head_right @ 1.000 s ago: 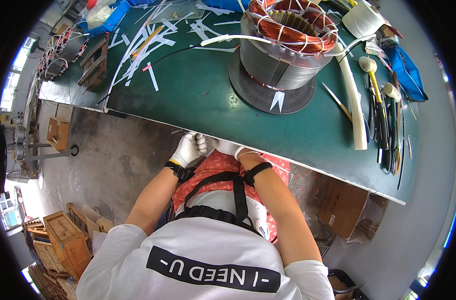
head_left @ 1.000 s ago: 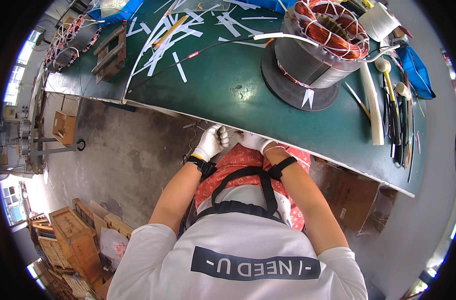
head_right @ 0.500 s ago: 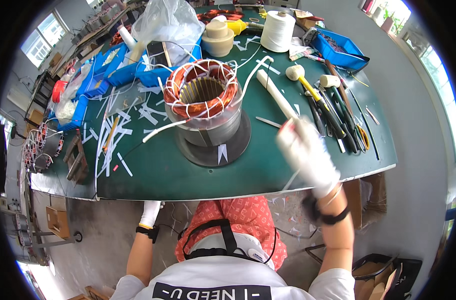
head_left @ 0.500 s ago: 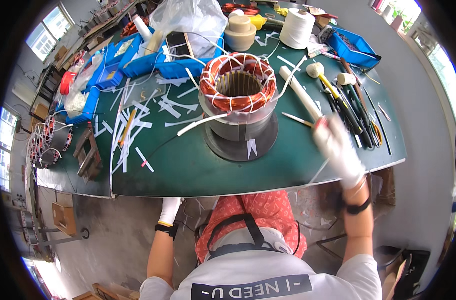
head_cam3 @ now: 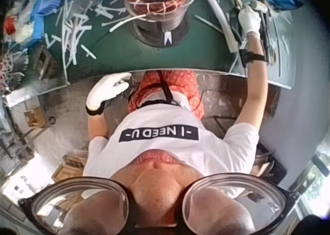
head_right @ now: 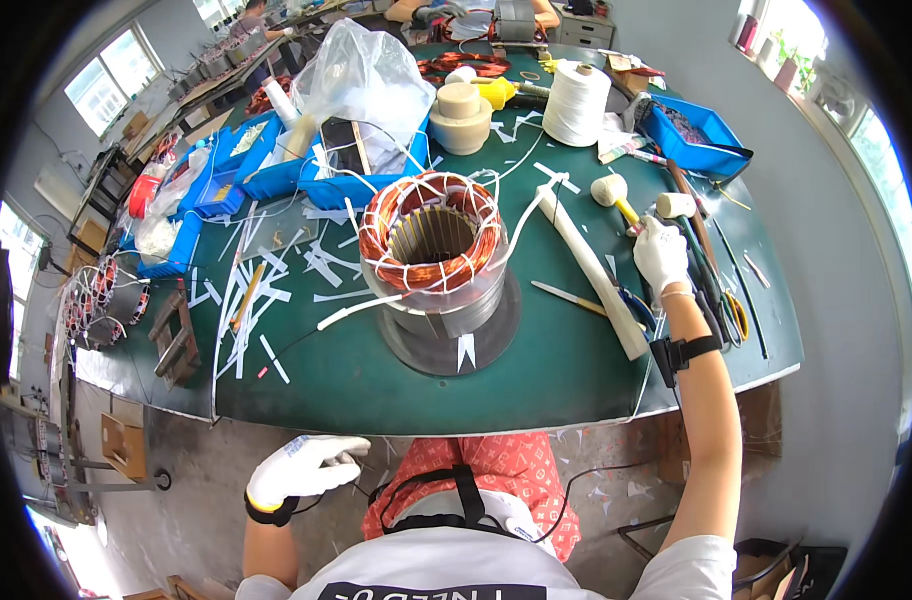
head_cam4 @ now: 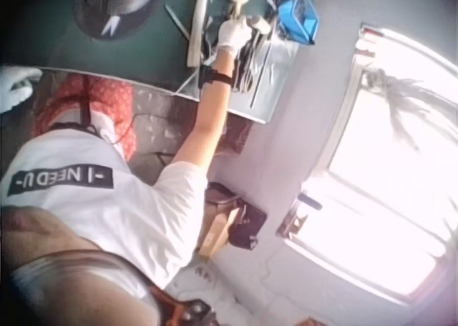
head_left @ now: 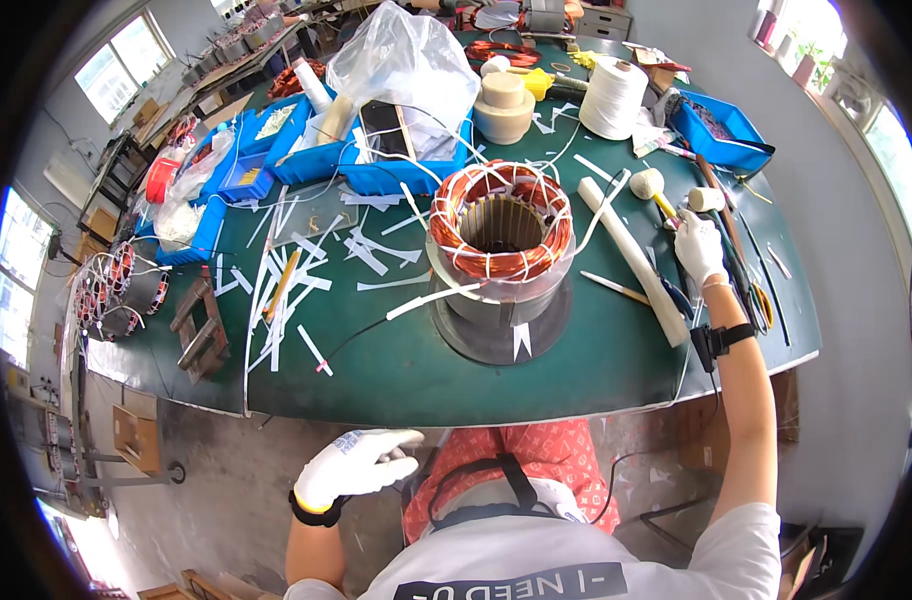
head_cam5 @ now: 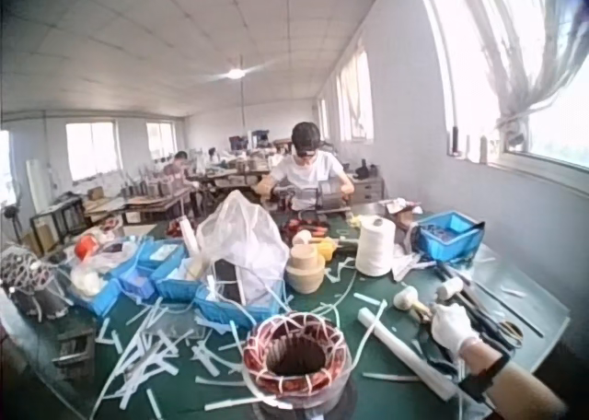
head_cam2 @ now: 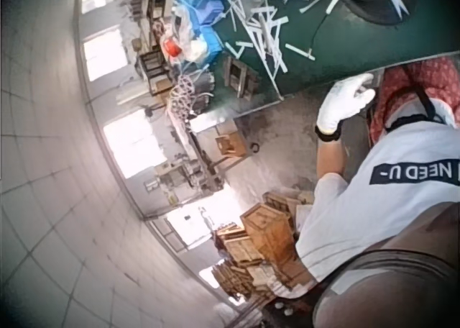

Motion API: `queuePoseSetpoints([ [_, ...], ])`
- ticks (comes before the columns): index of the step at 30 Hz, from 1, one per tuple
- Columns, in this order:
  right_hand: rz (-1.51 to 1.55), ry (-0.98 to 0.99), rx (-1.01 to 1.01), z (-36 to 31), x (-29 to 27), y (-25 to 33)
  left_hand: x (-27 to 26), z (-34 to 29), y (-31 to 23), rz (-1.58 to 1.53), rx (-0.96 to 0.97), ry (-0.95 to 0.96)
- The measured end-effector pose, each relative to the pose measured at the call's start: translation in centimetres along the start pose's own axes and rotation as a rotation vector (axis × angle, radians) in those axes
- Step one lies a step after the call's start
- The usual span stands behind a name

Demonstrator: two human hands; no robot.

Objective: Tying and securing copper windings of a motor stator using thread and hand tools.

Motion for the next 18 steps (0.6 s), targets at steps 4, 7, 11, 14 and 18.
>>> queuePoseSetpoints([
  [4,0.176,-0.070,-0.011,-0.7,-2.7,-1.4,-2.2,-0.5,-5.7,0.154,0.418,-0.047],
  [7,1.269,0.165,0.031,-5.1,-10.9,3.1,-3.6,-1.8,-9.2,0.204,0.644,-0.333],
  [11,1.883,0.151,-0.328,-13.2,-21.6,7.6,-7.1,0.7,-12.3,0.586,0.708,-0.782],
  [14,1.818,-0.012,-0.303,-18.4,-22.5,10.3,-8.4,4.3,-15.6,0.860,0.598,-0.877],
  [18,1.815,-0.123,-0.363,-19.4,-23.4,12.3,-9.5,9.5,-16.5,1.014,0.597,-0.802],
])
Point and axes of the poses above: each hand's wrist, its own z-axis towards the middle knuckle, its own x-axis out of the palm, y = z × x, the point moved 1 cm from there along z, towards the middle knuckle, and after that the axes turned 11 degrees about y, right-handed, at the moved point
